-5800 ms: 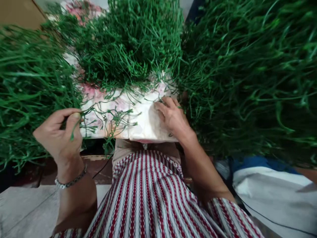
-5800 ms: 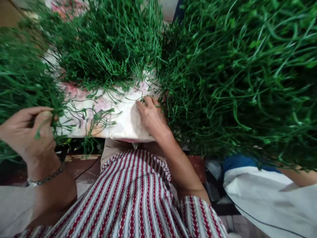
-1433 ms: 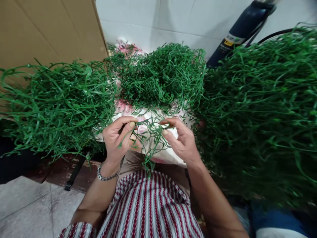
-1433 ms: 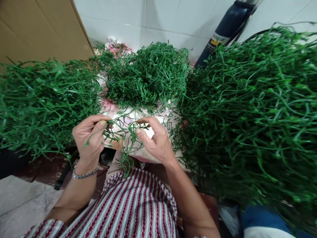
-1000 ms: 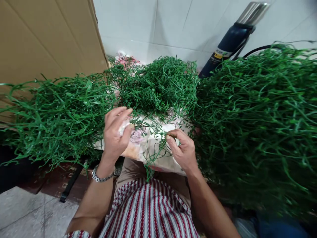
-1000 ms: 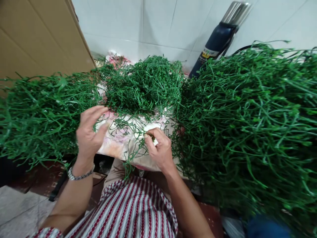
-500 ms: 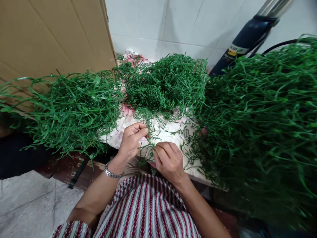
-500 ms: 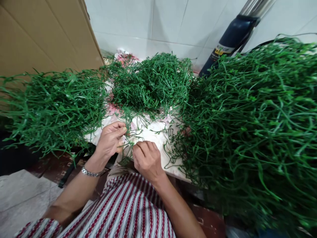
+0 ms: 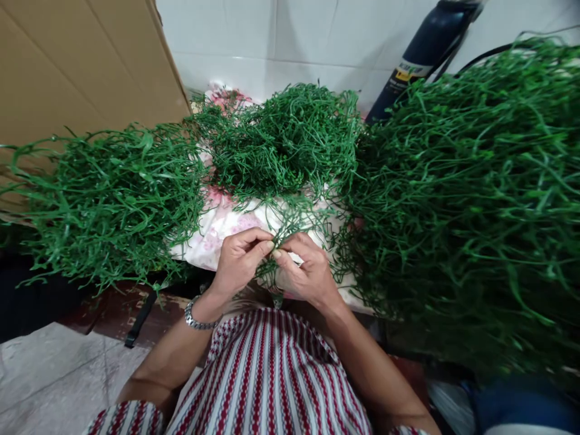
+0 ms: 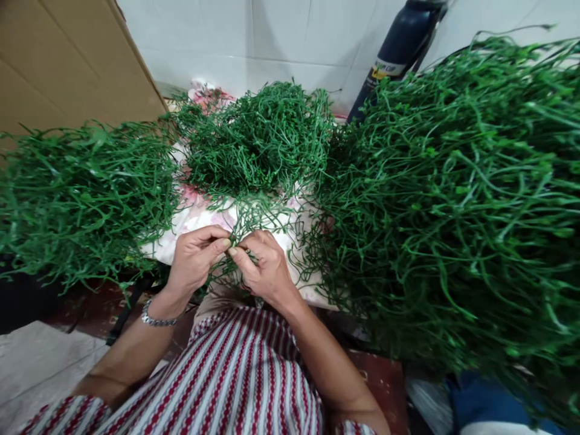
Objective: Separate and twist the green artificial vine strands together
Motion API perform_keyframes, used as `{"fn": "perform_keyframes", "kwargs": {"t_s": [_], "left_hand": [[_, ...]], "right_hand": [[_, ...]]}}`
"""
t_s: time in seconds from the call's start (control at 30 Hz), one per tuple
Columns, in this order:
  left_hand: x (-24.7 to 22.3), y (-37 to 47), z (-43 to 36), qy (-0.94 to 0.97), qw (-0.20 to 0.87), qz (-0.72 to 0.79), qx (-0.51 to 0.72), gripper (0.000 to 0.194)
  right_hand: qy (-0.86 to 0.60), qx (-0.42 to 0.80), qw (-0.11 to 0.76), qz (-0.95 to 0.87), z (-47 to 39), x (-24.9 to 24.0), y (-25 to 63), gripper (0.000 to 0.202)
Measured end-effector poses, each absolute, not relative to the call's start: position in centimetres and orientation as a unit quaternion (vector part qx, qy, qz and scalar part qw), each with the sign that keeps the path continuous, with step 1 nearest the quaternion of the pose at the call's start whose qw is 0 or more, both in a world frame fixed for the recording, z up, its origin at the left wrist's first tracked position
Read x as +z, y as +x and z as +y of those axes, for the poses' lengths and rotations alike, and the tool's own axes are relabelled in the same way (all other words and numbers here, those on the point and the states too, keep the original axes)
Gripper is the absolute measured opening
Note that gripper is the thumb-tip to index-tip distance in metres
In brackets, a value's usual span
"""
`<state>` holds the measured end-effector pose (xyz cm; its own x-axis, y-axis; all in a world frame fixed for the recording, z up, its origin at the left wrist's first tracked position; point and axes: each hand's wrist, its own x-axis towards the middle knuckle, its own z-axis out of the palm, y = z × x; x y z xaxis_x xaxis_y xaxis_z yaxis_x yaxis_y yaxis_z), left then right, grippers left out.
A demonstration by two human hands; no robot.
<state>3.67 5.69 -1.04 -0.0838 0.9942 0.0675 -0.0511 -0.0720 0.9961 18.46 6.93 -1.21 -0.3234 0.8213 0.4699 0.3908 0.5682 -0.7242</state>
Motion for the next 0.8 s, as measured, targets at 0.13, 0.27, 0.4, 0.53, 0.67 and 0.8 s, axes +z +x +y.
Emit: {"fn": "perform_keyframes", "kwargs": {"t_s": [0.13,0.27,0.4,0.53,0.67,0.8], "left_hand": [[-1.3,3.5,5.5,0.489,0.469,0.493,0.545,0.006],[-1.4,3.5,5.5,0.516,0.447,0.505,0.528,0.004],[-1.1,3.6,5.6,0.497,0.495,0.477,0.529,0.013],[-0.6,3.7,5.7,0.402,0.559,0.473,0.550,0.021],[0.0,3.7,5.8,0.377,0.596,0.457,0.542,0.023],[0.1,3.8,6.0,0.345,0.620,0.441,0.550,0.021]], "right_hand": [[-0.384,0.205,0.430,-0.791,7.0,-1.5,19.1,0.018],[-0.385,0.062,0.392,-0.833,7.4,-1.3,19.9,0.016],[-0.364,0.048,0.381,-0.849,7.3,-1.2,20.0,0.013],[-0.345,0.099,0.439,-0.824,6.8,-0.8,20.2,0.010],[-0.283,0.133,0.462,-0.830,6.6,-0.5,19.9,0.030],[-0.293,0.148,0.436,-0.838,6.8,-1.4,19.0,0.047]]}}
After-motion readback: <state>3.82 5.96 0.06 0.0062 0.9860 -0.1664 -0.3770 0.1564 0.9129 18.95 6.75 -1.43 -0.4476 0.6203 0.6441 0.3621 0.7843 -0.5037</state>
